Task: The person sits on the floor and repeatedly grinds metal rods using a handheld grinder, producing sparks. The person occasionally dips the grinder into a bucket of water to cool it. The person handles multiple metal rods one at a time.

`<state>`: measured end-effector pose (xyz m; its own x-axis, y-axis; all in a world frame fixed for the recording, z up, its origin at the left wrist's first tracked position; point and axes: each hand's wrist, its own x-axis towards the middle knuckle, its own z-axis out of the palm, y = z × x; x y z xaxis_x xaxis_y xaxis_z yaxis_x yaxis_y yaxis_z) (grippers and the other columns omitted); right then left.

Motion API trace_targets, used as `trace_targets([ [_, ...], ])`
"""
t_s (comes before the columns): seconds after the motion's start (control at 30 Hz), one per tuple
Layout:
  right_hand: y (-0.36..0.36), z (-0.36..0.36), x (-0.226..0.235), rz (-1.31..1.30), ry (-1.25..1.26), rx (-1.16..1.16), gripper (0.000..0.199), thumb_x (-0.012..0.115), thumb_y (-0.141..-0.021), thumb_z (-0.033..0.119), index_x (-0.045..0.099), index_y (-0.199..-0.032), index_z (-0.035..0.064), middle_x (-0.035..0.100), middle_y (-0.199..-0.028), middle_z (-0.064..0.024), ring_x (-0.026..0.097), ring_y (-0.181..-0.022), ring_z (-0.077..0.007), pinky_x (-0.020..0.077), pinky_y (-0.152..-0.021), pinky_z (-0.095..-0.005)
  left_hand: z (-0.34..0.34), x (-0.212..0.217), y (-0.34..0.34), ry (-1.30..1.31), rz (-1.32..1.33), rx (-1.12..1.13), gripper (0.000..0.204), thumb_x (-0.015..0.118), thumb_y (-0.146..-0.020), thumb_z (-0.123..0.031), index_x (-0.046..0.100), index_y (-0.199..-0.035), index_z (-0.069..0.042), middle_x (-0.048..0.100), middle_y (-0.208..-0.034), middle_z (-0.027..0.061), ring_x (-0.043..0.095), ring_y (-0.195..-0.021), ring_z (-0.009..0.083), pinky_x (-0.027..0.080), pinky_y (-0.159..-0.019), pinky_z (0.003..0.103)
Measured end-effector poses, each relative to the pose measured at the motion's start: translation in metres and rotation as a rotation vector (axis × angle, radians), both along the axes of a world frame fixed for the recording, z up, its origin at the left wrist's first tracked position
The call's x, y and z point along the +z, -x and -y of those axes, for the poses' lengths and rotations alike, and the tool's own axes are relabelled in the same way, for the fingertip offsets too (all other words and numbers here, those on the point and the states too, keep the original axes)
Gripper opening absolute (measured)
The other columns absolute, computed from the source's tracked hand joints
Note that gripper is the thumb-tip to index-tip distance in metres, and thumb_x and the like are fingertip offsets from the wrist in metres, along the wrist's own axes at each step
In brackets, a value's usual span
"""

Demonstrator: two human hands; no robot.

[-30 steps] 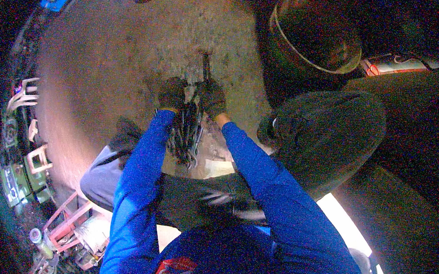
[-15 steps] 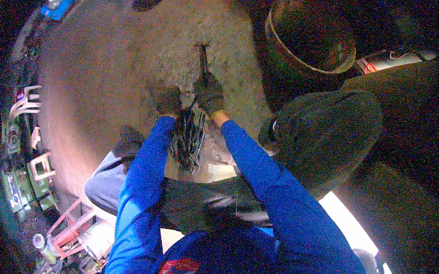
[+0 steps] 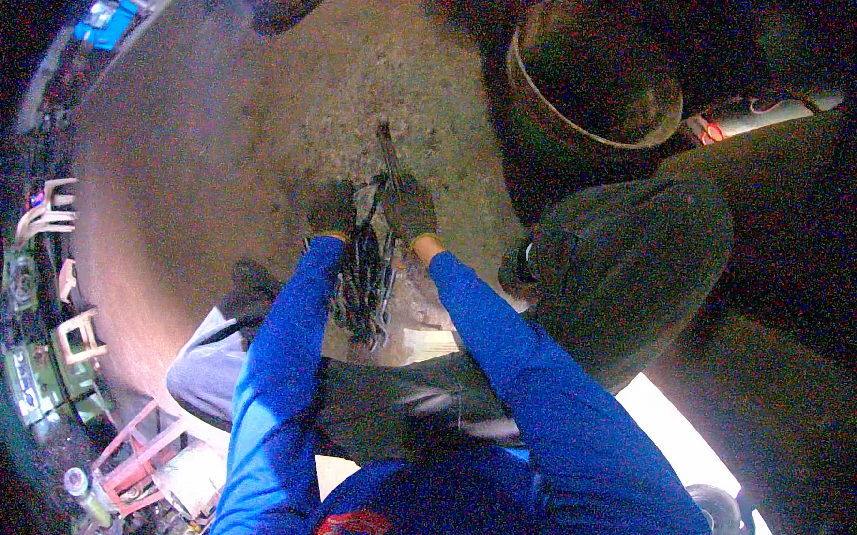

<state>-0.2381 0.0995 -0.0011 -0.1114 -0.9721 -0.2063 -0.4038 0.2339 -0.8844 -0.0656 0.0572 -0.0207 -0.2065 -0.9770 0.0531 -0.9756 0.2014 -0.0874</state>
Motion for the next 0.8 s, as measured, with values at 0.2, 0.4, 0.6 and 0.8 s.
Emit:
trace_targets([
  [0.2, 0.008, 0.006, -0.071, -0.216, 0.077, 0.147, 0.036, 0.056, -0.088, 0.035, 0.064, -0.103, 0.0036, 0.066, -0.095, -0.0224, 0.063, -0.084, -0.0406, 0.0494, -0.075, -0.0493, 0.014, 0.013, 0.03, -0.102, -0.101, -0.09, 0.013, 0.057, -0.083, -0.014, 0.066, -0.091, -0.011, 0.066, -0.09, 0.0151, 0.065, -0.086, 0.0355, 0.053, -0.074, 0.045],
  [0.4, 0.005, -0.03, -0.039, -0.061, -0.253, 0.187, 0.043, 0.057, -0.086, 0.041, 0.063, -0.104, 0.0027, 0.065, -0.098, -0.0243, 0.063, -0.09, -0.0418, 0.0489, -0.079, -0.0489, 0.004, 0.001, 0.008, -0.151, -0.122, 0.015, 0.017, 0.058, -0.082, -0.014, 0.066, -0.095, -0.008, 0.063, -0.093, 0.0202, 0.064, -0.091, 0.0349, 0.053, -0.075, 0.045],
  [0.6, -0.005, 0.005, -0.003, 0.132, -0.011, -0.086, 0.037, 0.055, -0.088, 0.037, 0.063, -0.1, 0.0026, 0.064, -0.094, -0.0235, 0.062, -0.086, -0.0422, 0.0486, -0.076, -0.0508, 0.009, 0.0, 0.01, -0.085, -0.116, -0.061, 0.017, 0.061, -0.077, -0.011, 0.066, -0.093, -0.006, 0.06, -0.094, 0.0207, 0.061, -0.092, 0.0375, 0.051, -0.078, 0.045],
  [0.8, 0.004, -0.02, -0.043, 0.009, -0.19, 0.118, 0.041, 0.06, -0.083, 0.038, 0.063, -0.099, -0.0002, 0.066, -0.089, -0.025, 0.063, -0.085, -0.0417, 0.0491, -0.076, -0.0496, 0.009, 0.009, 0.02, -0.107, -0.203, -0.051, 0.018, 0.061, -0.077, -0.01, 0.066, -0.093, -0.004, 0.06, -0.094, 0.0195, 0.059, -0.095, 0.0376, 0.049, -0.081, 0.045],
])
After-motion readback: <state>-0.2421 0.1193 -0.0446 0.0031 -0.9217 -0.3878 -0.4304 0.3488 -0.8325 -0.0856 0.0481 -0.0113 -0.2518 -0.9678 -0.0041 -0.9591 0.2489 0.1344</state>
